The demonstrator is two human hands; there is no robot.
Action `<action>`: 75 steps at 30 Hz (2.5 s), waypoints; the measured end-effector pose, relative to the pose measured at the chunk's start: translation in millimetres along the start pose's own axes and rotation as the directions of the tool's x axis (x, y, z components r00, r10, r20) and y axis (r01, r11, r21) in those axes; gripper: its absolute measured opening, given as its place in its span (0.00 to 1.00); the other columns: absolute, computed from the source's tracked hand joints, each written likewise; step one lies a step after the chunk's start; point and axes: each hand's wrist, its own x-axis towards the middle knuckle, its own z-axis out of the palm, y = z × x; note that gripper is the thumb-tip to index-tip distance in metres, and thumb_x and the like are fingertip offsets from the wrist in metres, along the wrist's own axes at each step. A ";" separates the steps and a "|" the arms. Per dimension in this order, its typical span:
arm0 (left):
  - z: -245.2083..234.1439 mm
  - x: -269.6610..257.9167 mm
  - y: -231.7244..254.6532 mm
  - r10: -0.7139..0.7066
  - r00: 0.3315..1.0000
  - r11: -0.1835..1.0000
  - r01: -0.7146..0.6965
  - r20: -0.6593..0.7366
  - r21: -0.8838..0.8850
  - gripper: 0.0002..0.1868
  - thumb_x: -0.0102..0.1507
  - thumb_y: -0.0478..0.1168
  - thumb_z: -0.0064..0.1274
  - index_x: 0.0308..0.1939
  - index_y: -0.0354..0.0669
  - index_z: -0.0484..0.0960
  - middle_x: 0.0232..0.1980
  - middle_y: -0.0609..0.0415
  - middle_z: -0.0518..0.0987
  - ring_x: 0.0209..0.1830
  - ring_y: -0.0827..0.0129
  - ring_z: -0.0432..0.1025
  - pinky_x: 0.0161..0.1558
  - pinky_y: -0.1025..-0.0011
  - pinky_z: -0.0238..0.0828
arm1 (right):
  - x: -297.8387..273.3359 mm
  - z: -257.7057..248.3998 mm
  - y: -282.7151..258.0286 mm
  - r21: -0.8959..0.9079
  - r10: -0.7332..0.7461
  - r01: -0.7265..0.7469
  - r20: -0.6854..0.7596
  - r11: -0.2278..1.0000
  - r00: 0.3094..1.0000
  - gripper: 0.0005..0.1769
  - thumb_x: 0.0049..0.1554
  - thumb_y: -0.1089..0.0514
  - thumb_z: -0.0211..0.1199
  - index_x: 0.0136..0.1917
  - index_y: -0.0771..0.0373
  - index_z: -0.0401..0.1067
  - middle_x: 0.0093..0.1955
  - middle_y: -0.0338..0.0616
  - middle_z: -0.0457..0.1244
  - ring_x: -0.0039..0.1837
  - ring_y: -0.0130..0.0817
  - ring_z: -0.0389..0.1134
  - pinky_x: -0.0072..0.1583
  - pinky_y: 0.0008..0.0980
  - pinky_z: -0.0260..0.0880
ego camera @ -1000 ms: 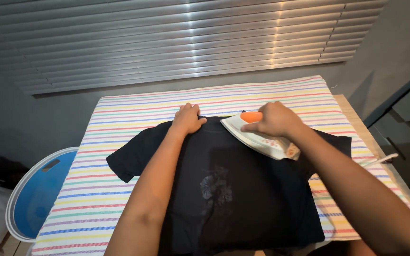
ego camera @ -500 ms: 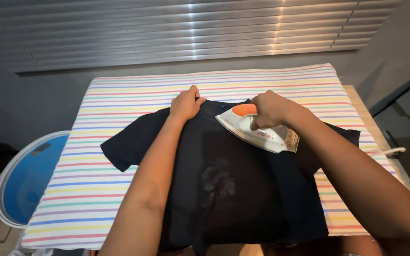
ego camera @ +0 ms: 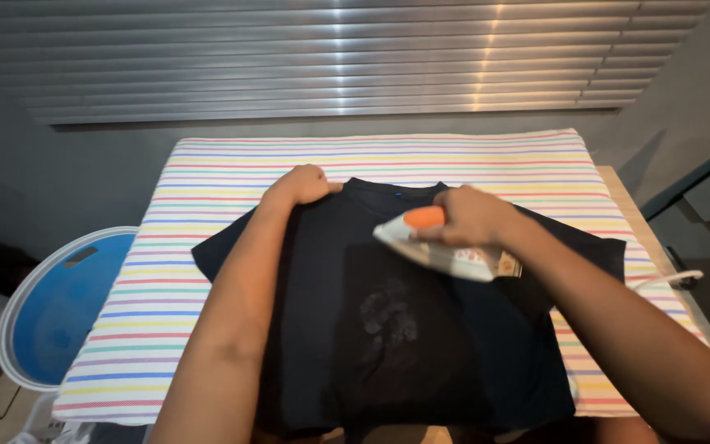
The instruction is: Ironing a black t-shirt on a striped ironing board using an electric iron.
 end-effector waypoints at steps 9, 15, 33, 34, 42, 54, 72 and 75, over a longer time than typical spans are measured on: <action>-32.5 -50.9 -32.2 -0.094 0.981 0.994 0.084 0.171 0.066 0.25 0.60 0.58 0.58 0.39 0.35 0.87 0.43 0.39 0.86 0.47 0.46 0.79 0.53 0.52 0.73 | 32.1 16.2 -71.0 -0.041 -0.002 -0.001 -0.068 0.999 0.998 0.36 0.50 0.29 0.66 0.50 0.66 0.79 0.43 0.59 0.71 0.48 0.54 0.74 0.55 0.49 0.73; -42.0 -79.0 -69.8 -0.087 0.995 0.996 0.085 0.039 0.041 0.24 0.62 0.59 0.59 0.44 0.40 0.86 0.45 0.41 0.83 0.47 0.49 0.75 0.51 0.54 0.70 | 53.3 7.0 -79.4 -0.074 0.062 -0.065 -0.040 0.995 0.997 0.37 0.48 0.30 0.68 0.42 0.70 0.82 0.42 0.58 0.71 0.47 0.52 0.74 0.54 0.50 0.74; -18.1 -98.6 -100.2 -0.268 0.935 0.852 0.118 -0.232 -0.510 0.12 0.57 0.43 0.62 0.33 0.36 0.88 0.32 0.45 0.85 0.33 0.62 0.79 0.42 0.66 0.74 | 101.2 21.9 -116.7 -0.005 0.187 -0.189 -0.107 0.982 0.976 0.42 0.47 0.26 0.66 0.53 0.66 0.81 0.52 0.57 0.72 0.56 0.53 0.75 0.59 0.49 0.75; -19.8 -99.8 -97.5 -0.276 0.932 0.851 0.123 -0.234 -0.511 0.12 0.57 0.44 0.62 0.33 0.36 0.88 0.32 0.45 0.85 0.33 0.62 0.79 0.42 0.66 0.75 | 101.5 21.5 -116.0 -0.032 0.109 -0.112 -0.074 0.993 0.991 0.41 0.44 0.27 0.68 0.54 0.64 0.80 0.52 0.56 0.71 0.57 0.53 0.73 0.59 0.50 0.74; -21.5 -106.7 -87.4 -0.297 0.928 0.850 0.149 -0.224 -0.506 0.13 0.58 0.45 0.61 0.34 0.36 0.88 0.33 0.45 0.85 0.34 0.59 0.79 0.42 0.64 0.74 | 93.9 22.6 -89.8 0.010 0.275 -0.276 -0.135 0.961 0.952 0.44 0.45 0.25 0.69 0.53 0.69 0.80 0.50 0.62 0.71 0.53 0.55 0.76 0.58 0.50 0.75; -21.2 -113.4 -82.0 -0.253 0.916 0.889 0.093 -0.312 -0.449 0.13 0.58 0.45 0.61 0.36 0.36 0.88 0.34 0.42 0.84 0.36 0.54 0.79 0.43 0.61 0.74 | 49.1 24.8 -34.6 -0.073 0.239 -0.246 -0.103 0.966 0.966 0.44 0.46 0.24 0.67 0.46 0.71 0.81 0.41 0.60 0.72 0.46 0.53 0.76 0.54 0.48 0.77; -15.9 -112.3 -84.0 -0.221 0.905 0.914 0.062 -0.363 -0.400 0.14 0.59 0.45 0.61 0.36 0.36 0.87 0.34 0.41 0.83 0.34 0.52 0.78 0.41 0.60 0.73 | -13.1 20.3 0.8 -0.075 0.222 -0.218 0.039 0.973 0.974 0.43 0.39 0.23 0.70 0.53 0.61 0.81 0.40 0.51 0.73 0.45 0.45 0.75 0.52 0.48 0.76; -15.1 -109.6 -82.8 -0.221 0.906 0.919 0.070 -0.360 -0.389 0.14 0.59 0.46 0.61 0.36 0.36 0.87 0.34 0.41 0.83 0.35 0.51 0.78 0.42 0.59 0.73 | -21.1 16.9 23.2 -0.084 0.297 -0.302 -0.068 0.949 0.952 0.43 0.45 0.23 0.68 0.49 0.66 0.80 0.40 0.56 0.72 0.44 0.49 0.76 0.51 0.48 0.77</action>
